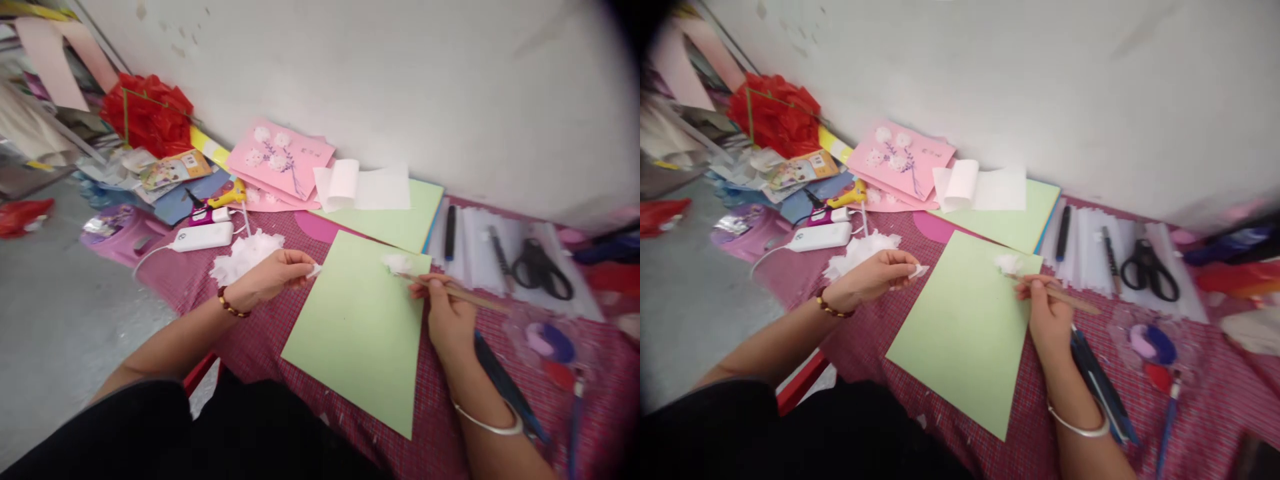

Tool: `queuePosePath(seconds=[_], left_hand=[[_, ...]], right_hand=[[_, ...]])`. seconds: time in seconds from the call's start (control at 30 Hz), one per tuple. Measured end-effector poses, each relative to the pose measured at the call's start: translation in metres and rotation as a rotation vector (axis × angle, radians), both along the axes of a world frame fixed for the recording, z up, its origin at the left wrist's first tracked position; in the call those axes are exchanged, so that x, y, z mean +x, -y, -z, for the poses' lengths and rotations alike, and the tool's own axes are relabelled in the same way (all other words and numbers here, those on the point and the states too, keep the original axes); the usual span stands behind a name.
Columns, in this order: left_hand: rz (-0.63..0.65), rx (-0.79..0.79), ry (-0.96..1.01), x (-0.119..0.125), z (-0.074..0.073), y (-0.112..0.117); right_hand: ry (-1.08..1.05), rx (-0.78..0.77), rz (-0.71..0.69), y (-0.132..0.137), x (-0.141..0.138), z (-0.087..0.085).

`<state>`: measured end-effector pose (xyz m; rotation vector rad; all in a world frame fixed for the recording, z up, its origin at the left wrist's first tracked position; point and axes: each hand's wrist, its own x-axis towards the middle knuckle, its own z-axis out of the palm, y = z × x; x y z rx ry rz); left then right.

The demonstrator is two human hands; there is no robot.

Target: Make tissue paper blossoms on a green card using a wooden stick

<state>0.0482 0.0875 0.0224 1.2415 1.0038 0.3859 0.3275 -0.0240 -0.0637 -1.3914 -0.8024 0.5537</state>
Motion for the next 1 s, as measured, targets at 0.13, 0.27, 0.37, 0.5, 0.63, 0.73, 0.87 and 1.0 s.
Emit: queuePosePath(seconds=[0.13,0.27,0.37,0.5,0.63,0.73,0.87,1.0], left_hand=[[0.136,-0.167,0.068,0.047,0.004,0.006],[0.200,-0.326,0.126,0.082,0.016,0.015],[0.192,-0.392,0.145,0.093,0.025,0.018],[0.302,-0.205,0.047,0.087,0.030,0.018],[0.484,0.399,-0.137,0.078,0.027,0.016],[0.453,0.478,-0.153,0.081,0.025,0.018],[0.367,0.231,-0.025,0.095,0.024,0.022],[0.248,0.151,0.055,0.106,0.021,0.010]], right_hand=[[-0.132,-0.005,-0.155,0.008,-0.024,-0.015],[-0.226,-0.035,-0.329,0.012,-0.043,-0.024],[-0.243,-0.075,-0.317,0.013,-0.045,-0.025],[-0.253,-0.106,-0.251,0.011,-0.042,-0.023],[-0.280,-0.108,-0.254,0.010,-0.040,-0.021],[-0.267,-0.104,-0.254,0.010,-0.040,-0.019],[-0.226,-0.120,-0.248,0.011,-0.041,-0.019],[-0.180,-0.059,-0.213,0.009,-0.031,-0.018]])
